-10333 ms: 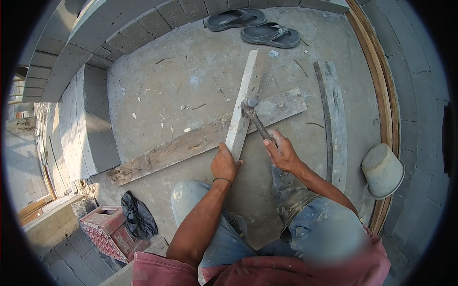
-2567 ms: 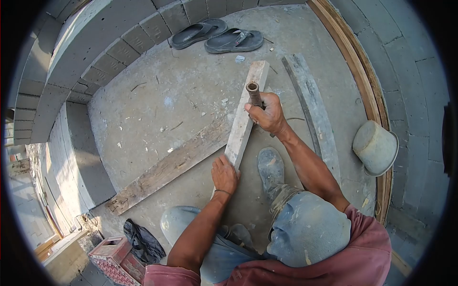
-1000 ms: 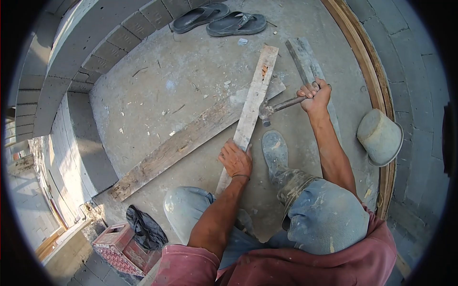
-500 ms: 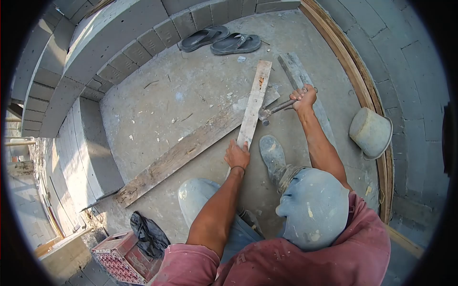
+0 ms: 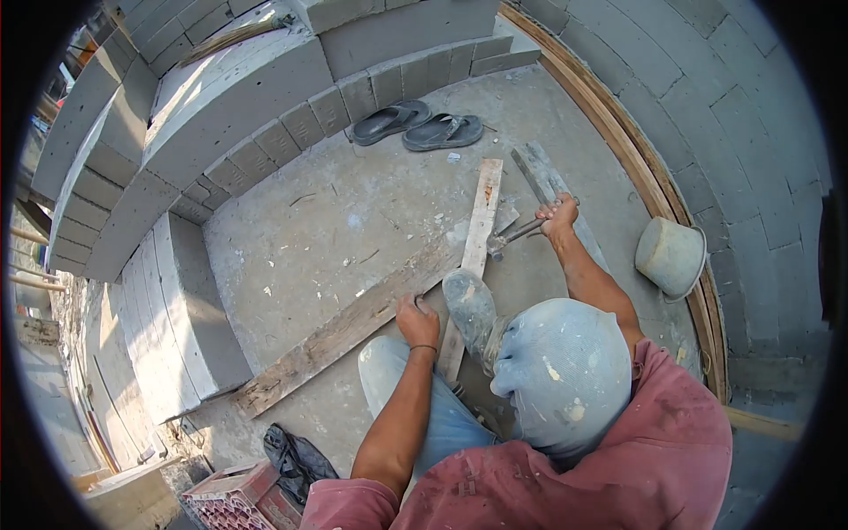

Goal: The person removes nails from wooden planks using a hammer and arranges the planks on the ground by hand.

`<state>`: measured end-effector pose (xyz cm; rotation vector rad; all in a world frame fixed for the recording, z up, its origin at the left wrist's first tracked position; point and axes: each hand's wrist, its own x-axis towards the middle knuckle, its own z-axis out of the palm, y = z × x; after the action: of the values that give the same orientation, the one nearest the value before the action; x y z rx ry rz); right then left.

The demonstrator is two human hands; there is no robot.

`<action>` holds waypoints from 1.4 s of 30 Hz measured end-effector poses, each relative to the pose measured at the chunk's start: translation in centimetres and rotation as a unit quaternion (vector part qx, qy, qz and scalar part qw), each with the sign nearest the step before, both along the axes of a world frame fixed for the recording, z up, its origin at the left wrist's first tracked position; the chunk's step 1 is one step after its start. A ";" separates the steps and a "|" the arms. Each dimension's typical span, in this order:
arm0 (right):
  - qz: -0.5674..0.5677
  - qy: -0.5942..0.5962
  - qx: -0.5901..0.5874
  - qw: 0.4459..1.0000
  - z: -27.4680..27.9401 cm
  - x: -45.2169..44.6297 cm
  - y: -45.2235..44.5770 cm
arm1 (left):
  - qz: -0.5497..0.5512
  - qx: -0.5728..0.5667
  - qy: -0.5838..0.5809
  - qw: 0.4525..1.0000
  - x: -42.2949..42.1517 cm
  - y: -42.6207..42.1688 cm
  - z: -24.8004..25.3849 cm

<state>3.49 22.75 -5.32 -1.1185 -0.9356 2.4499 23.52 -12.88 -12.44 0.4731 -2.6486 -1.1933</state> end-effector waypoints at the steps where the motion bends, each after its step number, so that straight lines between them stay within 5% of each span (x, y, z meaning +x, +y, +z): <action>1: 0.023 0.003 -0.020 1.000 0.0 0.3 0.3 | 0.019 -0.047 0.058 0.997 -0.9 -2.5 1.1; 3: 0.046 -0.002 -0.032 0.998 0.3 0.3 0.0 | 0.042 -0.128 0.139 0.981 -3.3 -10.8 1.9; 6: 0.090 0.000 -0.016 0.996 1.8 0.1 -0.8 | 0.052 -0.236 -0.131 0.961 -2.4 -20.9 -5.2; 10: 0.097 -0.074 0.012 0.992 3.2 2.2 -2.5 | -0.058 -0.225 -0.171 0.958 -0.1 -22.0 -4.2; 20: 0.176 0.007 0.188 0.966 7.4 3.8 -9.3 | -0.037 -0.217 -0.130 0.967 -2.5 -21.4 -5.0; 28: 0.208 0.061 0.190 0.957 10.5 7.0 -11.2 | -0.018 -0.246 -0.136 0.959 -2.8 -20.7 -5.2; 29: 0.400 0.115 0.337 0.844 12.4 7.5 -12.2 | -0.021 -0.248 -0.135 0.959 -3.0 -20.9 -5.5; 30: 0.565 0.162 0.460 0.666 13.8 7.7 -12.8 | -0.019 -0.254 -0.134 0.958 -3.2 -21.1 -5.8; 31: 0.493 0.088 0.433 0.749 14.5 8.9 -11.9 | -0.018 -0.258 -0.138 0.956 -2.5 -20.9 -6.1; 35: 0.368 0.065 0.460 0.805 18.1 10.5 -9.5 | -0.034 -0.240 -0.110 0.964 -2.1 -21.6 -6.3; 36: 0.367 0.083 0.464 0.802 19.0 9.7 -8.6 | -0.022 -0.241 -0.095 0.966 -2.8 -21.5 -6.3; 38: 0.440 0.200 0.518 0.706 20.8 8.8 -6.8 | -0.035 -0.233 -0.117 0.965 -2.2 -21.4 -5.6; 42: 0.433 0.105 0.522 0.727 21.0 7.5 -4.9 | -0.031 -0.236 -0.109 0.965 -2.2 -21.5 -5.9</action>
<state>11.04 17.86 15.73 0.0736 -2.6610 1.7660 21.36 -34.38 -18.32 0.4568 -3.0195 -0.5061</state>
